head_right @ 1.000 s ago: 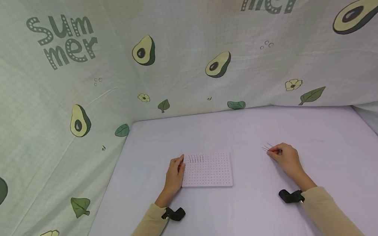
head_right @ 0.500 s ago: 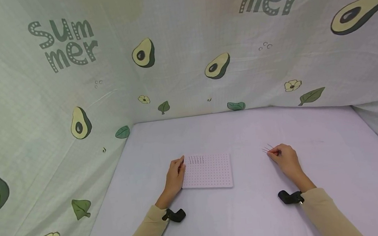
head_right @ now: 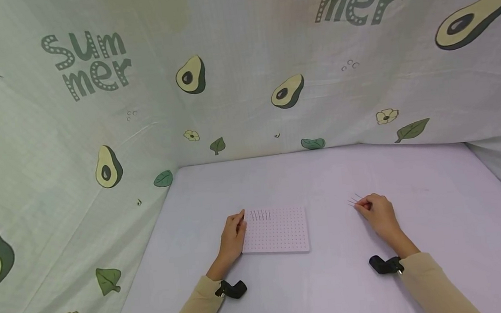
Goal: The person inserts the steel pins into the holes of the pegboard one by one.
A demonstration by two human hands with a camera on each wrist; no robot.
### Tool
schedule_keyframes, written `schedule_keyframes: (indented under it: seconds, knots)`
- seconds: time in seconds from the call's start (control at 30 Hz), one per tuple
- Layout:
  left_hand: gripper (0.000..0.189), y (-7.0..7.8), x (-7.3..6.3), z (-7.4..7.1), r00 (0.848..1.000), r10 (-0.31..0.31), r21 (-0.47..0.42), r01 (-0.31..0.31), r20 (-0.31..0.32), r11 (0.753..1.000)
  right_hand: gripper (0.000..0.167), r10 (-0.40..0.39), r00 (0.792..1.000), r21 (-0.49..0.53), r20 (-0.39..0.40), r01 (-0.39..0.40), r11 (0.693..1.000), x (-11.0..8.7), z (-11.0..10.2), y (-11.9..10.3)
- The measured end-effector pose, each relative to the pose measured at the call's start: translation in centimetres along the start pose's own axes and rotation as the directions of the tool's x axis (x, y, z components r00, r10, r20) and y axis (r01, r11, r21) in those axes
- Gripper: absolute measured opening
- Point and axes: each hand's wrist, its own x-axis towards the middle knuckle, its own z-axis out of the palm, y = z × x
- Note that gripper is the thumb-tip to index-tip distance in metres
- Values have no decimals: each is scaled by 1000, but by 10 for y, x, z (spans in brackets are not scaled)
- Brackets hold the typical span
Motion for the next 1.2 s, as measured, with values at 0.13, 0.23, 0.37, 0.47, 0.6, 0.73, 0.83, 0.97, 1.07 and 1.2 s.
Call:
schedule_keyframes:
  seconds: [0.13, 0.23, 0.37, 0.47, 0.6, 0.73, 0.83, 0.97, 1.07, 1.2]
  knots:
    - [41, 1, -1, 0, 1000, 9, 0, -9, -10, 1000, 12, 24, 1000, -11, -12, -24, 1000, -2, -1, -3]
    - [41, 2, -1, -1, 1000, 4, -1, -4, -7, 1000, 12, 21, 1000, -11, -2, -21, 1000, -1, -1, -3]
    - [41, 2, -1, -2, 1000, 3, -3, -3, -8, 1000, 10, -19, 1000, -5, 15, 20, 1000, 2, 1, -3]
    - [41, 2, -1, -2, 1000, 3, -5, -3, -8, 1000, 8, -52, 998, -3, 28, 53, 999, 4, 3, -2]
    - [41, 1, -1, -2, 1000, -1, -8, 1, -6, 1000, 6, -75, 995, -5, 60, 75, 997, 5, 3, -2]
    - [41, 0, 0, -1, 1000, -2, -5, 2, 0, 1000, 6, -85, 993, -23, 79, 87, 996, 4, 3, -5]
    - [41, 1, 1, 0, 1000, 0, -3, 0, -1, 1000, 6, -76, 994, -24, 72, 78, 997, 3, 2, -6]
    - [41, 0, 1, 0, 1000, 8, 1, -8, -9, 1000, 7, -78, 997, -6, 29, 78, 997, 3, 1, -7]
    - [41, -1, 1, 0, 1000, 5, 3, -5, -6, 1000, 9, -75, 997, 25, 6, 75, 997, 4, 1, -8]
    - [42, -1, 1, -1, 1000, -16, -1, 16, 14, 1000, 15, -34, 999, 58, 23, 33, 998, 2, -1, -10]
